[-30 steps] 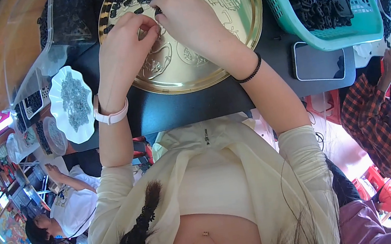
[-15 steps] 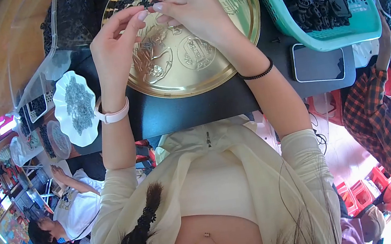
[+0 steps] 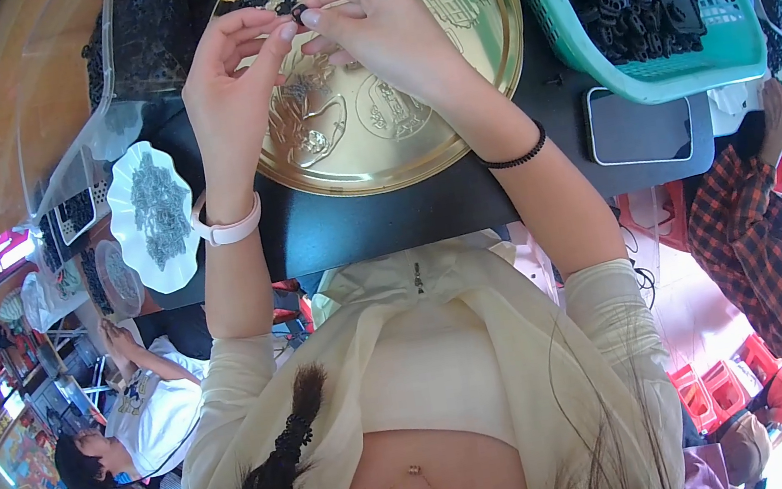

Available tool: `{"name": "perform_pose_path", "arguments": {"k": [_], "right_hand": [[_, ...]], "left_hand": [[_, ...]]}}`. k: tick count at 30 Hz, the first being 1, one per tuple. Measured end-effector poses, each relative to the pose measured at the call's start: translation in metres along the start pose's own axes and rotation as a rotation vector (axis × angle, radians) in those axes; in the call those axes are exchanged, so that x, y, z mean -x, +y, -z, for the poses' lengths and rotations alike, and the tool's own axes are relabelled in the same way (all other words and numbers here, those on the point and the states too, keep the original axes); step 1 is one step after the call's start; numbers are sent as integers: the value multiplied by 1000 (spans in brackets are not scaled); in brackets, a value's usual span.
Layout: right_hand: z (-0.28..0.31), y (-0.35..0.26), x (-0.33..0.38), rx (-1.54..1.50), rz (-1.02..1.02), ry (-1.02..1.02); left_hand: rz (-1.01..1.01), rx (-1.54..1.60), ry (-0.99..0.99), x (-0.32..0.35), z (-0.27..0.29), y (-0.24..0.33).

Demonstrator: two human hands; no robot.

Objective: The person repeatedly picks up small plastic cord lock components from a round tray and presses the pieces together by hand to assemble them.

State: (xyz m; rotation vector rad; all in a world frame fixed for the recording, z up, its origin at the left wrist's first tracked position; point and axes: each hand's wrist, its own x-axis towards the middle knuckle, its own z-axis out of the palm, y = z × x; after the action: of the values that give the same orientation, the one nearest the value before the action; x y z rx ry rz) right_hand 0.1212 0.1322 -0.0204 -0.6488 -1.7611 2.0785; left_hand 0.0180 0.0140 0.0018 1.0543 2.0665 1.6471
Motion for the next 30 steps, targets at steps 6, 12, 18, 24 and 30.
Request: {"name": "perform_pose_path", "arguments": {"k": [6, 12, 18, 24, 30], "right_hand": [[-4, 0, 3, 39, 77, 17], [-4, -5, 5, 73, 77, -15], [5, -9, 1, 39, 23, 160], [14, -26, 3, 76, -14, 277], [18, -23, 1, -94, 27, 258]], "left_hand": [[-35, -17, -27, 0, -1, -5], [55, 103, -128, -3, 1, -11], [51, -31, -206, -24, -1, 6], [-386, -772, -75, -85, -6, -28], [-483, -693, 53, -86, -10, -35]]}}
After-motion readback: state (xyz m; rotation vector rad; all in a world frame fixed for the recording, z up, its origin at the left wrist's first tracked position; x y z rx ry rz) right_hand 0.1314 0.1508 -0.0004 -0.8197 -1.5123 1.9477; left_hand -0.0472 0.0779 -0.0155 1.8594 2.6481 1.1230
